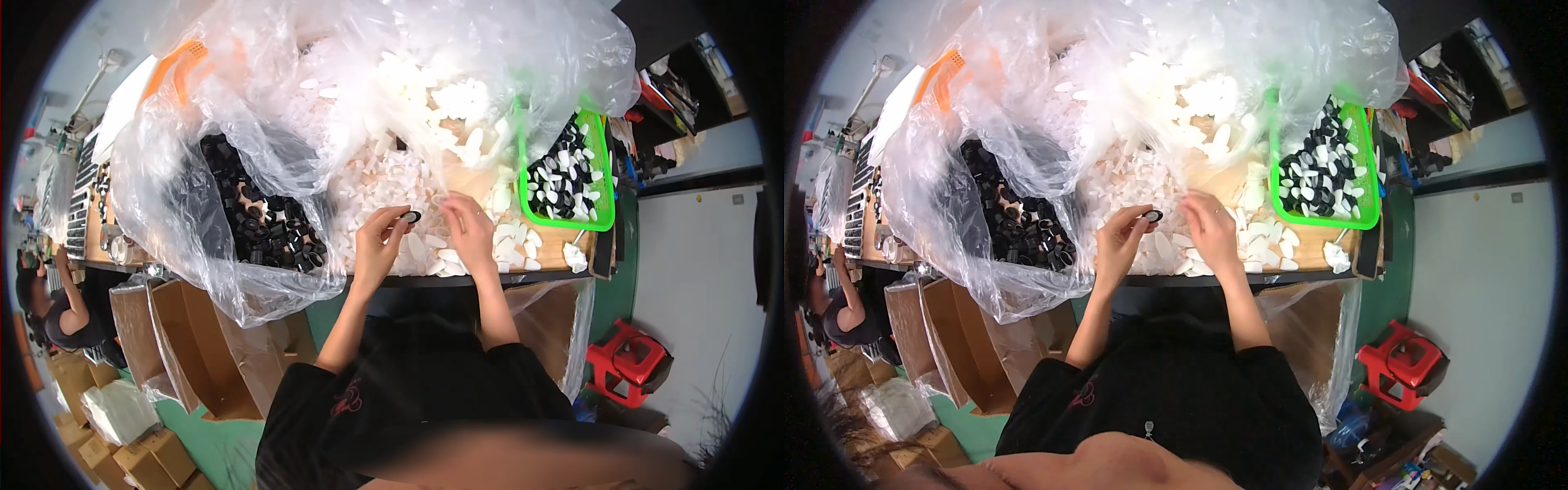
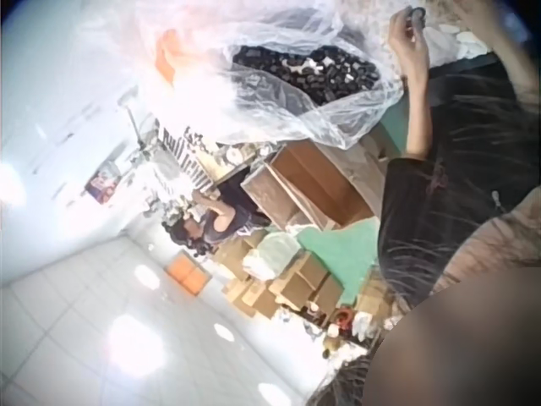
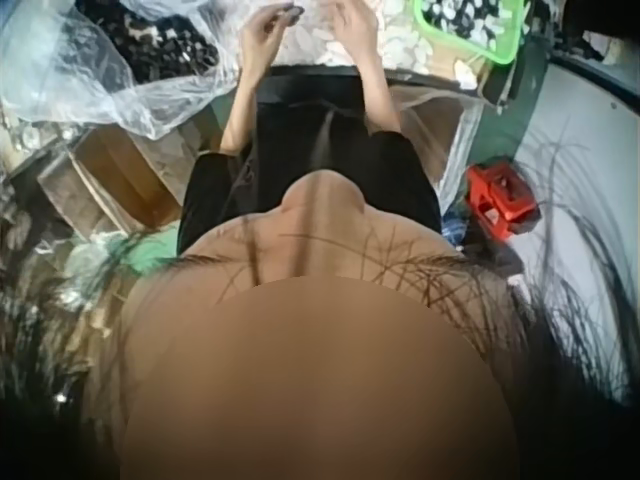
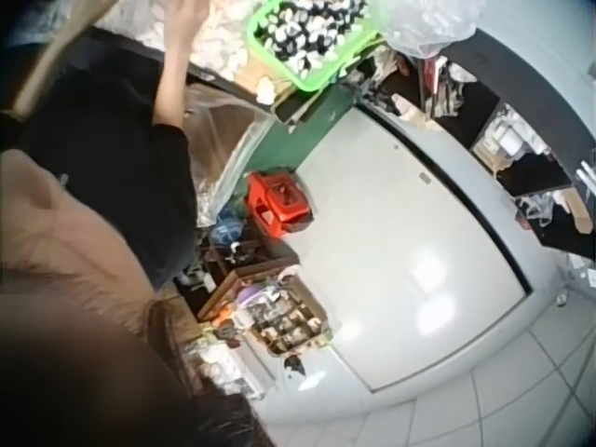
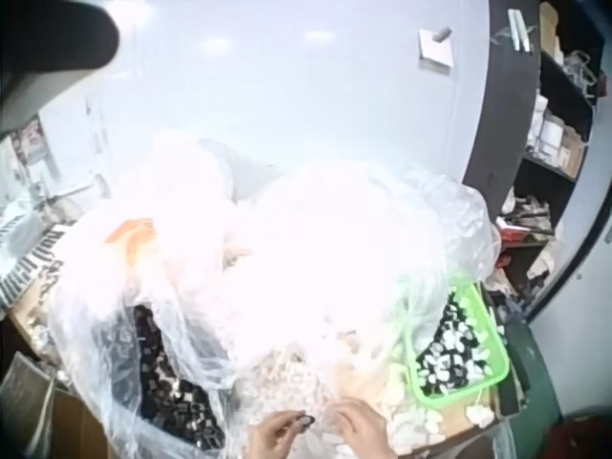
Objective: Assembling small white foam inserts into black plastic cylindrical components at a workbench.
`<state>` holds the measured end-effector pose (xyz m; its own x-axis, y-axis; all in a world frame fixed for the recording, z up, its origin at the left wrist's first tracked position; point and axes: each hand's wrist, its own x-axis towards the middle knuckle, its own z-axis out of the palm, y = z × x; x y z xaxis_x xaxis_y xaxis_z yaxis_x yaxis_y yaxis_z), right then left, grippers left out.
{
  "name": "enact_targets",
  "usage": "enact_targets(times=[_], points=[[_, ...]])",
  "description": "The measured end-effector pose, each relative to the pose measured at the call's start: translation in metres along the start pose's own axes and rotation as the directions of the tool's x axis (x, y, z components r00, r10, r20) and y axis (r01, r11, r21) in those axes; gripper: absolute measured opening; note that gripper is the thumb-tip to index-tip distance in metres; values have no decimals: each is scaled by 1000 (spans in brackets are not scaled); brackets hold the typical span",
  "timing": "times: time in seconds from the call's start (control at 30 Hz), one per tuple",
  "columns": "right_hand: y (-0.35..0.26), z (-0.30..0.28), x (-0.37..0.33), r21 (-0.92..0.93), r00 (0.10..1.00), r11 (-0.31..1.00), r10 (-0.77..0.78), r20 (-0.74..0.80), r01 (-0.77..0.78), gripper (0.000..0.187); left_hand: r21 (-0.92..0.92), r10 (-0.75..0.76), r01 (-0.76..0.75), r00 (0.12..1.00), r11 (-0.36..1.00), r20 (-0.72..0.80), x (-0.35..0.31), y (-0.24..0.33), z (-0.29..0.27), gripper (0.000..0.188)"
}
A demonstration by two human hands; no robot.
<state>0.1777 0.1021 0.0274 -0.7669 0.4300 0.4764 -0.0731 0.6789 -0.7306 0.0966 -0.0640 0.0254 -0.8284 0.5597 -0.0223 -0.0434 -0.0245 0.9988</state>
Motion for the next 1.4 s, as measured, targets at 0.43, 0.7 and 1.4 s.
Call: enact_targets(times=[0.43, 0.7, 1.4], points=[[-23, 3, -9, 341, 975, 933, 36, 221, -111, 18, -77, 37, -32, 997, 996, 64, -5, 5, 7, 17], [-18, 14, -16, 644, 872, 588, 336, 356, -489, 22, 14, 178, -177, 981, 984, -74, -14, 8, 18, 17], [14, -92, 24, -568, 951, 810, -40, -305, -148, 39, 878, 467, 10, 844, 479, -264, 0, 19, -80, 26]])
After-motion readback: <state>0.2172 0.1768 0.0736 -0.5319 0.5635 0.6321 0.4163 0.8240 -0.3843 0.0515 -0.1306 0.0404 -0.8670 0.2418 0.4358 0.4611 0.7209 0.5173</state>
